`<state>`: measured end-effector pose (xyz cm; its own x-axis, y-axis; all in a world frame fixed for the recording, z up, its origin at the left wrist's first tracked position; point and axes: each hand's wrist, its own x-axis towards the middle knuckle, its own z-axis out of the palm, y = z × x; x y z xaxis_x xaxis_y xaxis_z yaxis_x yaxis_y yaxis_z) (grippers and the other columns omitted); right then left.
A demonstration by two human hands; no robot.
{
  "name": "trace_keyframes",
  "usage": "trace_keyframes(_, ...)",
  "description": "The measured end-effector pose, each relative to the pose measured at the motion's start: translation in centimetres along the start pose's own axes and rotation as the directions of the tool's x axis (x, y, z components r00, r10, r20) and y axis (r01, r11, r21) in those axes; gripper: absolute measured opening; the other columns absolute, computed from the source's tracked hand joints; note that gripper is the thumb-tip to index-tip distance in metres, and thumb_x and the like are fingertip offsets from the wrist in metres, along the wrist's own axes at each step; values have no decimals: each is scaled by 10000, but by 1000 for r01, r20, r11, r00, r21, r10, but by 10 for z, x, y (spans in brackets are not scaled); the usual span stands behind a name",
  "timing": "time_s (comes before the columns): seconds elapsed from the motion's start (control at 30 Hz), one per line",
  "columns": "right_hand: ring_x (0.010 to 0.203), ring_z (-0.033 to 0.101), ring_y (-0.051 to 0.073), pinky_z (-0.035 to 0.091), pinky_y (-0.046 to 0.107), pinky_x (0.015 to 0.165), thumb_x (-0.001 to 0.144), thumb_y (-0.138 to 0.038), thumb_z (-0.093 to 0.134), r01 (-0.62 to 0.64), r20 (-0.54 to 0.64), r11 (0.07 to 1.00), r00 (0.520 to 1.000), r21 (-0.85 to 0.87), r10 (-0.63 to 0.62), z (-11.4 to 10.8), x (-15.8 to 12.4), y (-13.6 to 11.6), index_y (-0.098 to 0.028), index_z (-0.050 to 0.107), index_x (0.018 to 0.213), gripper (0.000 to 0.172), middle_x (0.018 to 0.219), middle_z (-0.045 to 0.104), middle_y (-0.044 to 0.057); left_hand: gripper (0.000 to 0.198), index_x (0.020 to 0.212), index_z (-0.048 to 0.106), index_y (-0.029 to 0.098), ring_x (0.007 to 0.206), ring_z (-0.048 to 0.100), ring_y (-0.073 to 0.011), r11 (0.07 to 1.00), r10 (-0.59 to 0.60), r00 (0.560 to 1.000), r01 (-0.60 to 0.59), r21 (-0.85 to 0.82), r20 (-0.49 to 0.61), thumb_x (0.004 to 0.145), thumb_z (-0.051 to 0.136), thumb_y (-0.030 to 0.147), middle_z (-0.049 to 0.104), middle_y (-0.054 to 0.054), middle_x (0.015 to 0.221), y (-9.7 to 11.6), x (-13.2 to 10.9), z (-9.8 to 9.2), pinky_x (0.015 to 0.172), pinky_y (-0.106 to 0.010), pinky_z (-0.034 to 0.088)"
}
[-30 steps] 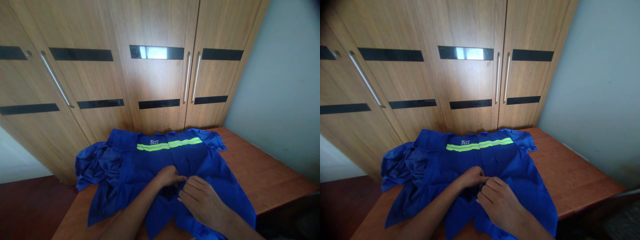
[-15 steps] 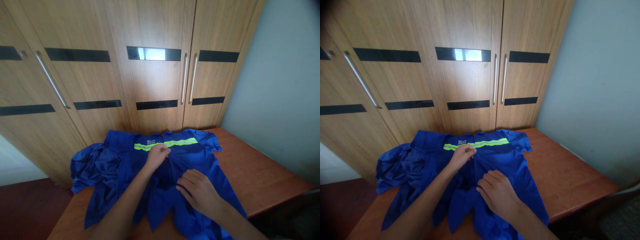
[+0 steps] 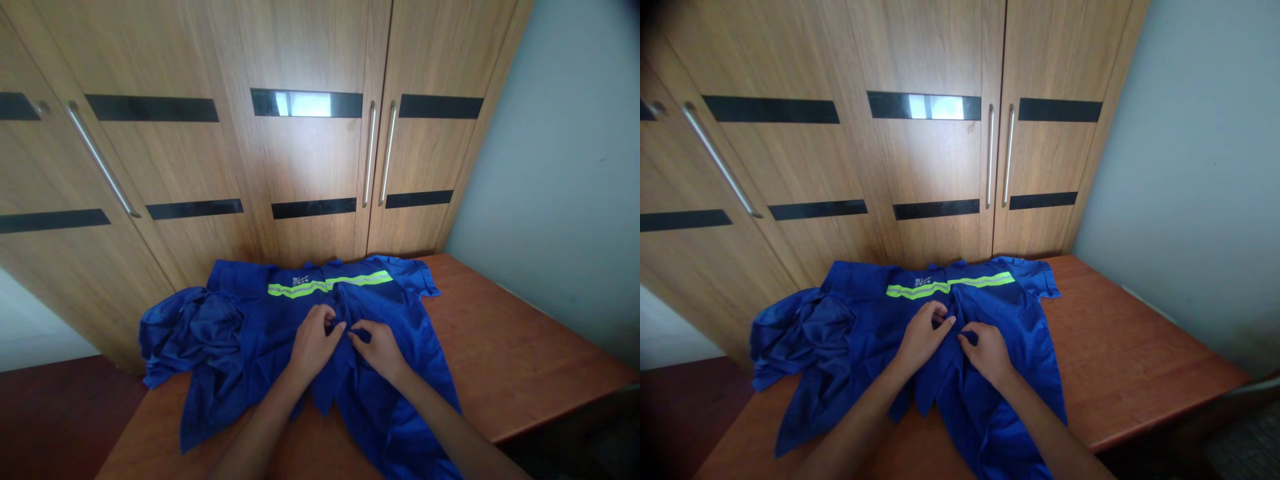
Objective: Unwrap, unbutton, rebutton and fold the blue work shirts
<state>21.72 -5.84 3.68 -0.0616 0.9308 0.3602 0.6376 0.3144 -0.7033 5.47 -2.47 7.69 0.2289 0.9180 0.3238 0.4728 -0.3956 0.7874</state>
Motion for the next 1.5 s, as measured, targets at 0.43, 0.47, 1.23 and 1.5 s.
trace_keyframes(0.43,828,662,196,478,282,764,823,-268,596,-39,80,958,997,283,16,-8,-9,-8,-199,721,854,146,856,734,23,259,1045,625,238,935,601,-188,966,88,974,-135,222,206,896,427,164,631,-45,980,0,-69,-13,844,-305,454)
trace_keyframes(0.47,831,662,193,477,282,771,830,-254,583,-21,76,961,997,277,0,-10,-10,-11,-197,720,861,151,861,733,26,245,1038,625,236,936,600,-190,966,81,976,-127,226,201,903,428,184,632,-44,978,4,-69,-14,841,-305,453)
trace_keyframes(1.23,818,653,168,475,260,755,820,-155,572,214,86,977,973,13,-214,-21,-11,-20,-224,694,922,174,865,710,17,257,933,704,221,834,593,-170,990,95,987,-107,88,134,882,464,145,625,-26,845,12,-59,-7,757,-264,423)
trace_keyframes(1.5,876,639,178,462,270,788,903,-238,517,219,106,962,973,-161,-203,-16,-13,-22,-258,682,951,173,892,703,18,256,901,696,198,830,580,-173,994,94,985,-101,37,147,881,451,130,603,-30,830,6,-59,-4,753,-267,418)
